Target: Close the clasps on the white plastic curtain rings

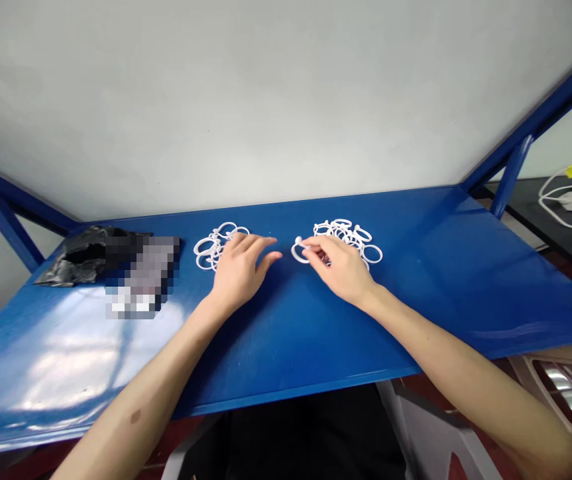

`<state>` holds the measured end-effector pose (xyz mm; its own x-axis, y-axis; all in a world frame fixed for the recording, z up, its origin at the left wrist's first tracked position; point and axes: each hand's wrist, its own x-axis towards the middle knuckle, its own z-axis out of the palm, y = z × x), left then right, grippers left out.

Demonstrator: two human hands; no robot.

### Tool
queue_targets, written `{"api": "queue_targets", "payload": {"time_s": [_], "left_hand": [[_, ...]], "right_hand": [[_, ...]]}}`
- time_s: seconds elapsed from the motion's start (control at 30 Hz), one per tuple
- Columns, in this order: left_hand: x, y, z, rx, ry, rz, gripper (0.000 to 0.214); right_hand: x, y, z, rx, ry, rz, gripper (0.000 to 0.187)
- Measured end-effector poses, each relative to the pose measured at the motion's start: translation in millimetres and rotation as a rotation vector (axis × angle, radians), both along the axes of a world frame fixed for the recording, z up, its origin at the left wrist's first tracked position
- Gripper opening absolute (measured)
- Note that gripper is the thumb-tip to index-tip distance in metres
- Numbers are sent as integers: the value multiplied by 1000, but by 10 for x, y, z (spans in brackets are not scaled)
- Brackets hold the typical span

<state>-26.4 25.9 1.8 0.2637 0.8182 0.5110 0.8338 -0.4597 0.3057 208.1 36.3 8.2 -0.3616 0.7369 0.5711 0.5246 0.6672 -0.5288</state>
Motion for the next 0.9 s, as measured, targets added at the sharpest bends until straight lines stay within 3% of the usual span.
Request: {"api": "queue_targets", "payload": {"time_s": [0.1, 0.2, 0.6, 0.9], "left_hand": [[-155, 122, -91, 60, 159, 238, 34], [-247, 187, -177, 17, 259, 312, 29], [-84, 159, -182, 9, 297, 179, 24], [-37, 131, -142, -20, 324, 148, 26]], "right_hand": [[96, 162, -7, -40, 26, -151, 12], [154, 291, -40, -47, 19, -224, 8], [140, 410, -82, -8, -164, -298, 8], [112, 352, -53, 21, -243, -298, 21]]}}
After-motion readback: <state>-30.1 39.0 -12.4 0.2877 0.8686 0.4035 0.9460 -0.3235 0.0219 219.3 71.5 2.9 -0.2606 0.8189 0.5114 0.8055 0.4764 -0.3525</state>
